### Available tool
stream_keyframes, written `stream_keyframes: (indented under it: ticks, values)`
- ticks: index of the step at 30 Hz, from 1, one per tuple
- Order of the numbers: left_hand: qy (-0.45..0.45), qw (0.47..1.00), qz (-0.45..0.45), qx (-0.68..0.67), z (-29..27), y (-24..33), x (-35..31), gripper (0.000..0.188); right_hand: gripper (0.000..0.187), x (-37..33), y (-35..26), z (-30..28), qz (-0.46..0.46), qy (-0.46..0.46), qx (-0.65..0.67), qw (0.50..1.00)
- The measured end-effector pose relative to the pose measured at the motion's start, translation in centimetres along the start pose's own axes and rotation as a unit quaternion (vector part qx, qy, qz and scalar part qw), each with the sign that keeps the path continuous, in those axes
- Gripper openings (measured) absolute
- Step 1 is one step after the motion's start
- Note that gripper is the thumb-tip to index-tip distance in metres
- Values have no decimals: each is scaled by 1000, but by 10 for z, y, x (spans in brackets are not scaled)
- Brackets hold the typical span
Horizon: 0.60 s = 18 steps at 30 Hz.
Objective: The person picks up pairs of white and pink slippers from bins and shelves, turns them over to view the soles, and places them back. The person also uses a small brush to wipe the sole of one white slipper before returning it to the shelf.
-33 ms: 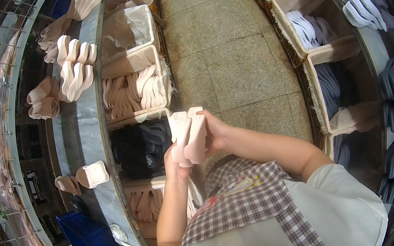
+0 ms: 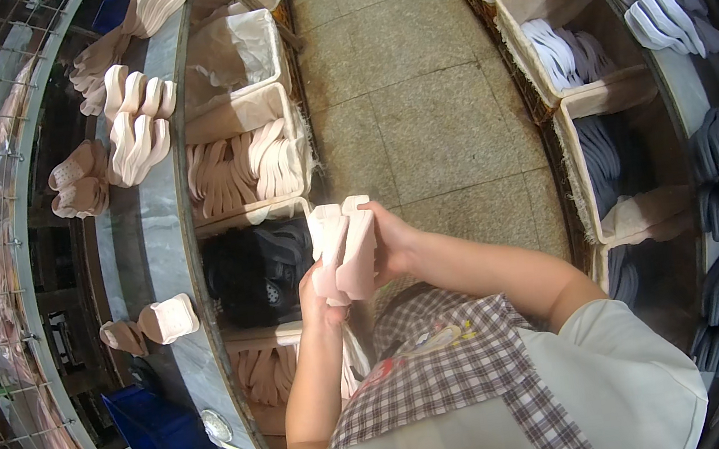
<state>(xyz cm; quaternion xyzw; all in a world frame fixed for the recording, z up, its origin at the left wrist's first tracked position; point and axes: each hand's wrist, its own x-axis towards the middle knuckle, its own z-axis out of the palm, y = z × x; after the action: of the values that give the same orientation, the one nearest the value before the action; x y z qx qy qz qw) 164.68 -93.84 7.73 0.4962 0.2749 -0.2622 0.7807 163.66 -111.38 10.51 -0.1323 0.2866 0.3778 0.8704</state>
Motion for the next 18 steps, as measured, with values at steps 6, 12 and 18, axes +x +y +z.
stream_keyframes:
  ticks: [6, 12, 18]
  values:
    - [-41, 996, 65, 45, 11, 9, -12, 33, 64, 11, 1, 2, -77, 1, -47, 996]
    - [-133, 981, 141, 22, 29, 39, -25, 47, 48, -7, -1, 34, -278, -116, -148, 942]
    - [-167, 960, 224, -7, 39, 54, -34, 55, 54, -20, -12, 48, -330, -122, -306, 884]
